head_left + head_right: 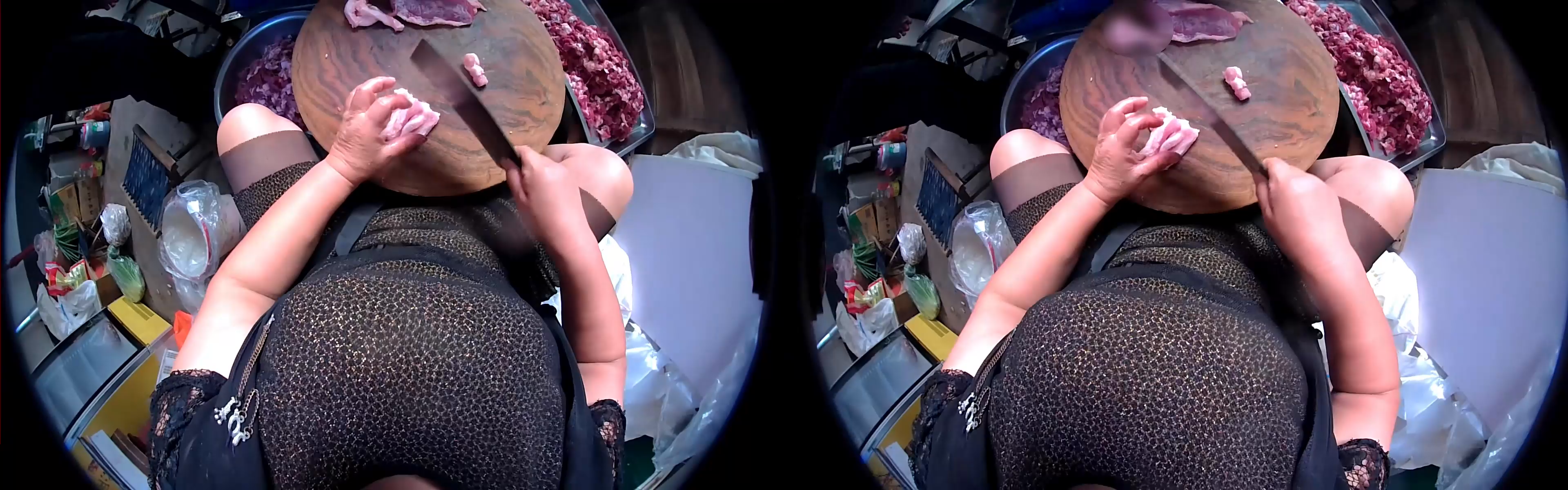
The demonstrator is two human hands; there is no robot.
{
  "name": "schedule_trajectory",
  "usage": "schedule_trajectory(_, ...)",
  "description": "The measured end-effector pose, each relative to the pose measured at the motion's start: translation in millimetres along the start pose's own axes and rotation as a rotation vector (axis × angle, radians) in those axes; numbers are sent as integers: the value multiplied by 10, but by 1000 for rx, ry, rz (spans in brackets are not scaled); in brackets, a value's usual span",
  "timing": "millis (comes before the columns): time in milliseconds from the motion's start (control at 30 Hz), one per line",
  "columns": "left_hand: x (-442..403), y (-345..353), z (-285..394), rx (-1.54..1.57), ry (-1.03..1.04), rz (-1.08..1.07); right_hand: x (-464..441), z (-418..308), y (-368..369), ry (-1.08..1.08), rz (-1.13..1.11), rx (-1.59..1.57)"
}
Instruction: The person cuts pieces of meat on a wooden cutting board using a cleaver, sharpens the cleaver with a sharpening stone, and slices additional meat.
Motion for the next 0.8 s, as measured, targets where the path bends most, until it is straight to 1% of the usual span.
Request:
schedule_trajectory(33,1,-42,25,-93,35,10,34,-47,29,-54,16,-1)
schedule_trajectory(100,27,-6,8,-114,45,-23,51,-101,123,-63,4,74)
schedule_trajectory(133,66,82,-43,-43,40,-90,39,-117,152,-61,-3,74)
schedule_trajectory(167,92,164,-80,30,34,-156,18,-126,200,-60,-58,123)
schedule_trajectory(200,34,157,-9,56,110,-97,-4,-128,247,-59,-113,171)
schedule_trajectory(233,-6,173,47,3,81,-102,-29,-134,258,-54,-121,171)
schedule_trajectory(300,-81,96,131,88,110,-48,-89,-132,291,16,-262,230)
schedule_trajectory(333,-71,148,88,91,101,-54,-132,-181,282,40,-319,235)
schedule_trajectory(400,-30,229,63,-9,219,-65,-273,-229,305,3,-324,202)
schedule_trajectory(467,-29,219,13,6,185,-81,-468,-344,366,-114,-277,177)
schedule_trajectory(500,-39,211,8,20,160,-91,-638,-363,480,-103,-282,166)
schedule_trajectory(533,-1,224,13,40,68,-109,-804,-450,557,-119,-258,155)
schedule_trajectory(567,-5,185,36,12,85,-93,-943,-515,657,-110,-299,170)
schedule_trajectory(633,54,205,-29,31,39,-166,-1067,-574,679,-159,-260,161)
schedule_trajectory(667,60,207,-20,48,53,-129,-1021,-571,646,-165,-261,160)
schedule_trajectory(700,53,206,-4,63,69,-90,-975,-509,579,-139,-274,161)
schedule_trajectory(767,59,198,-8,46,49,-78,-790,-269,445,-97,-297,191)
schedule_trajectory(800,44,168,32,23,89,-75,-669,-131,352,-31,-328,172)
Point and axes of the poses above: each hand's wrist, its own x-axis away from the middle knuckle, its own y-axis out of the palm, z = x × y, the point moved 5 cm from there along -x, towards the middle knuckle, and after that the axes turned 9 degrees about -x, right-handed, at the moved point
